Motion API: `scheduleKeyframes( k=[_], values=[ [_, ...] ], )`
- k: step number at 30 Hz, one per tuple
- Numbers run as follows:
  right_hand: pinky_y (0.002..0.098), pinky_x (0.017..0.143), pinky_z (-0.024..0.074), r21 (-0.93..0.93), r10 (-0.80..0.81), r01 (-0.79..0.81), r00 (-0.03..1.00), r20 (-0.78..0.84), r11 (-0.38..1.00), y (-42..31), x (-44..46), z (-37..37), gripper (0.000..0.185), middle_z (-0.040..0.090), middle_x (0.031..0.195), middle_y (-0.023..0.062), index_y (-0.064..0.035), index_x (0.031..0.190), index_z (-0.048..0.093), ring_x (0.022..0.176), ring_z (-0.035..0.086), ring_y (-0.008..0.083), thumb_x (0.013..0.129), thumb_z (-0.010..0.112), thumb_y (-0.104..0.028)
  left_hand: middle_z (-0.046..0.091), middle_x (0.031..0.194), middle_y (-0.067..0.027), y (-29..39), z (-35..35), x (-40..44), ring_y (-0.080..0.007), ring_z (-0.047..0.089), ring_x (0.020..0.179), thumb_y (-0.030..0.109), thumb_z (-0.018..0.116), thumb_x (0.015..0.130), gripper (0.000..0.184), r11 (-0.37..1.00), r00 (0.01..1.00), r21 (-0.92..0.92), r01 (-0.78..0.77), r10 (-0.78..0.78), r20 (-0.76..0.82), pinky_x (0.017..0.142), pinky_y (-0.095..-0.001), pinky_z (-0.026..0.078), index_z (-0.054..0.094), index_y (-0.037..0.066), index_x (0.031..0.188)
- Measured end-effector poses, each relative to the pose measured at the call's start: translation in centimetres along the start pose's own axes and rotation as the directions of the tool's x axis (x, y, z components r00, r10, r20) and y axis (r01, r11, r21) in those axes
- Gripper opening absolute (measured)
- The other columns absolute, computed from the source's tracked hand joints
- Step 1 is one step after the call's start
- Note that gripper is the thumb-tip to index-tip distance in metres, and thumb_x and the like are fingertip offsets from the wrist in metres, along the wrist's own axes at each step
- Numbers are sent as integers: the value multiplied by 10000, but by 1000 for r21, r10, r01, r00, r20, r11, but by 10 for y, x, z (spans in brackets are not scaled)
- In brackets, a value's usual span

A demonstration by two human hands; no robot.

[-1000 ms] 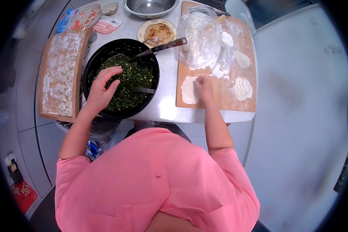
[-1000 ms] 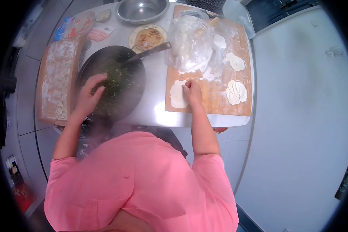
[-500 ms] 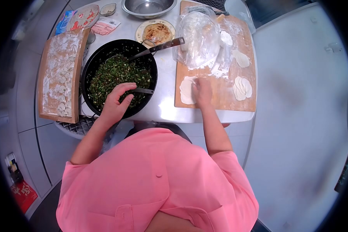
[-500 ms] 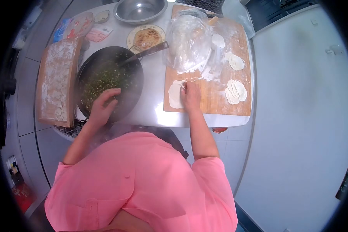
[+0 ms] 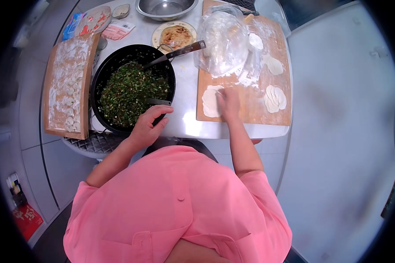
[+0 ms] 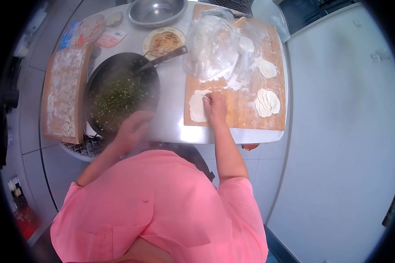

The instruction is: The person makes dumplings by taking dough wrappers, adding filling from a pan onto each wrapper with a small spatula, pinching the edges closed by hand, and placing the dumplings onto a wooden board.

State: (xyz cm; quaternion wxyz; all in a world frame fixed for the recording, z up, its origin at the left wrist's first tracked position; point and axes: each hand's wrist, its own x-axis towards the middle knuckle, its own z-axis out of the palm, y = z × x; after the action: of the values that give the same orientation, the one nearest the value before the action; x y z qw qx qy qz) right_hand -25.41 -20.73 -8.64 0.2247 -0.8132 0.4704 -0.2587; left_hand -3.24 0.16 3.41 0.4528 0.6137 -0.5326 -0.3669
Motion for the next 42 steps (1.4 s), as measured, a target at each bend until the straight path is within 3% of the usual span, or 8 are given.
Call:
scheduleKeyframes(
  k=[14, 20, 26, 29, 32, 33, 35, 42],
  values=[
    [371, 670, 463, 80, -154, 147, 984, 88, 986, -45, -39, -49, 142, 624, 830, 118, -43, 859, 604, 758, 591, 289, 768, 638, -146, 545, 1152, -122, 6, 58, 18, -204, 519, 1050, 102, 544, 847, 329, 965, 980, -173, 198, -189, 70, 886, -298, 424, 515, 19, 1164],
    [317, 660, 484, 609, -94, -292, 849, 520, 738, -119, -19, -75, 171, 642, 801, 138, -38, 931, 633, 729, 626, 230, 838, 598, -177, 524, 1181, -126, 19, 44, 40, -214, 478, 1121, 377, 372, 950, 480, 418, 874, -809, 413, -431, 223, 982, -337, 353, 468, -21, 1200],
    [240, 668, 451, 444, -305, 56, 803, 513, 894, -163, 4, -49, 152, 628, 797, 97, -22, 963, 632, 725, 585, 122, 841, 578, -95, 597, 1052, -77, 11, 18, 18, -165, 591, 921, 275, 508, 896, 390, 610, 872, -630, 481, -407, 272, 825, -306, 464, 529, -26, 1144],
    [328, 659, 469, 481, -394, 125, 761, 515, 868, -178, 11, -28, 134, 633, 829, 104, -75, 889, 658, 771, 590, 305, 776, 612, -132, 632, 959, -68, -10, -3, -9, -128, 609, 759, 185, 576, 858, 256, 479, 813, -711, 514, -536, 227, 712, -266, 486, 619, -5, 1023],
    [378, 725, 423, -2, -574, 663, 650, 498, 749, -193, 18, 14, 90, 602, 794, 89, -80, 808, 589, 842, 565, 268, 766, 576, -159, 641, 934, -57, -5, -48, -40, -172, 585, 791, 101, 615, 785, 176, 914, 896, -180, 364, -396, -200, 712, -271, 465, 673, 59, 946],
    [378, 725, 423, -1, -581, 672, 641, 502, 740, -195, 17, 27, 90, 602, 794, 89, -80, 808, 589, 842, 565, 268, 766, 576, -159, 638, 930, -51, 0, -65, -52, -197, 576, 808, 71, 627, 752, 181, 955, 936, 287, 72, 35, -350, 716, -280, 462, 684, 77, 924],
    [378, 740, 408, -135, -542, 786, 528, 654, 603, -200, 15, 44, 91, 609, 793, 74, -78, 839, 567, 858, 578, 241, 772, 547, -137, 618, 948, -55, 9, -98, -68, -253, 558, 877, 31, 629, 703, 245, 711, 910, 701, 55, 253, -328, 748, -317, 465, 663, 73, 942],
    [387, 610, 490, -95, -546, 847, 419, 725, 523, -213, 31, 41, 121, 634, 828, 100, -61, 840, 567, 773, 627, 282, 744, 494, -53, 608, 1013, -90, 16, -153, -93, -261, 603, 894, 2, 623, 714, 273, 570, 851, 813, 121, 362, -381, 735, -345, 498, 617, 51, 982]
  ],
)
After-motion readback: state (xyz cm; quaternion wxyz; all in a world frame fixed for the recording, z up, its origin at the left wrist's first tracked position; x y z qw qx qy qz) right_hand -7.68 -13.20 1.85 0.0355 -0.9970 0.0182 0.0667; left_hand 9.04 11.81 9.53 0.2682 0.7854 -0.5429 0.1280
